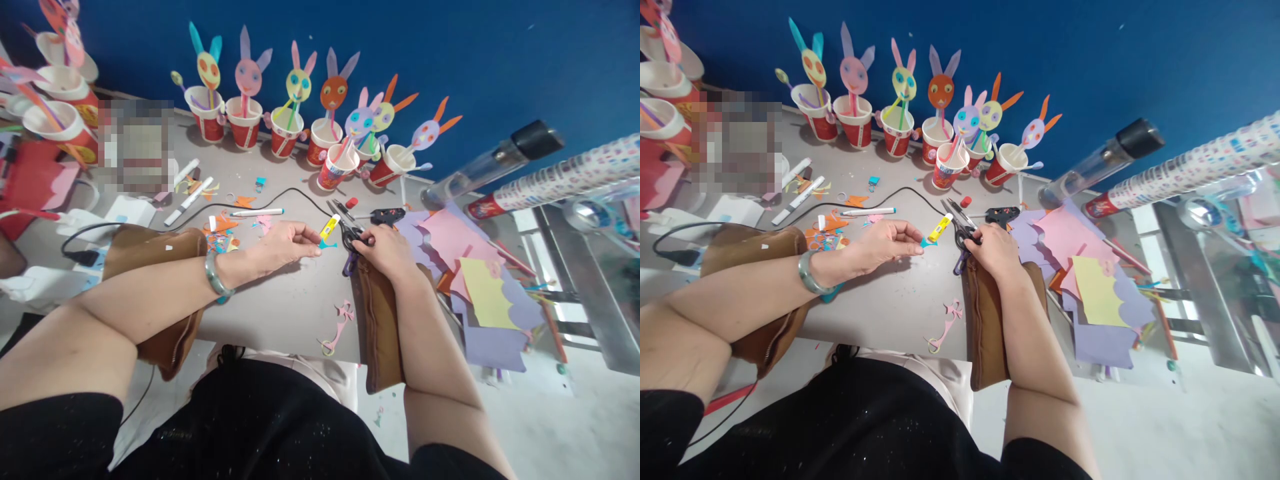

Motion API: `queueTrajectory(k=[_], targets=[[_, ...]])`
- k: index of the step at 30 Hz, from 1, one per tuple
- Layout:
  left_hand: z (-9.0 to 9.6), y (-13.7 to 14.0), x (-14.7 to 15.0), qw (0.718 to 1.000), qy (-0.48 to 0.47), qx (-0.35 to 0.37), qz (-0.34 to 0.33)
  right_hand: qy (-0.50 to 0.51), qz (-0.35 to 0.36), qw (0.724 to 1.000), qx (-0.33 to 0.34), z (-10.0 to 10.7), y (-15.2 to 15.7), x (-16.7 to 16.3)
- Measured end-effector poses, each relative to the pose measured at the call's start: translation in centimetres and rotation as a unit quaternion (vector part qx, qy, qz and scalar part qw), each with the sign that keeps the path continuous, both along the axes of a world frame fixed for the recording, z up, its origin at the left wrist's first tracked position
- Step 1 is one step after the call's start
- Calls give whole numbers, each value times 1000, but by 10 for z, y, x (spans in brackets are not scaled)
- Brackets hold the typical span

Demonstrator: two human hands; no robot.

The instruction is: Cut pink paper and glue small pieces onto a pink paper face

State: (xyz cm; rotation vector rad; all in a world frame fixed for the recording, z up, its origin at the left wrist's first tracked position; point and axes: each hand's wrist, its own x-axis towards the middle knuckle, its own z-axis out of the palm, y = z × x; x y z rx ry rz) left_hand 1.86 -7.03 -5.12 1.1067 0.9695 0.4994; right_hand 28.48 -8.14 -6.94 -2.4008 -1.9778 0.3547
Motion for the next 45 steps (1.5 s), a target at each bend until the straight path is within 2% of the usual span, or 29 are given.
queueTrajectory(k=[9,16,24,26,28,29,31,32,33,35,37,39,42,45], targets=[[-1,0,0,999,-30,-13,20,-14,0,1000,-16,10,-1,-5],[-2,3,1,999,-30,-5,25,-57,39,997,30,24,-14,-3],[-6,3,1,999,-45,-13,29,-99,0,994,54,47,-41,-7],[-8,4,1,998,-51,-14,35,-87,-3,991,105,52,-48,-9],[-10,4,2,997,-59,-12,44,-47,-7,976,211,54,-53,-11],[-11,4,2,997,-62,-9,48,-11,-8,959,282,53,-53,-12],[-12,4,3,996,-67,0,54,94,-7,902,421,50,-51,-15],[-13,5,3,996,-68,5,55,162,-6,869,467,47,-48,-17],[-13,5,3,996,-69,8,56,238,-8,841,487,44,-44,-20],[-14,5,3,996,-70,8,58,398,-27,806,437,37,-37,-26],[-14,6,3,996,-69,6,62,536,-52,781,316,30,-30,-34],[-15,7,3,996,-67,4,66,628,-65,748,206,24,-25,-40],[-12,6,4,995,-74,0,69,696,-61,705,121,17,-21,-46],[-5,5,4,995,-63,-10,73,702,-59,701,110,12,-22,-49]])
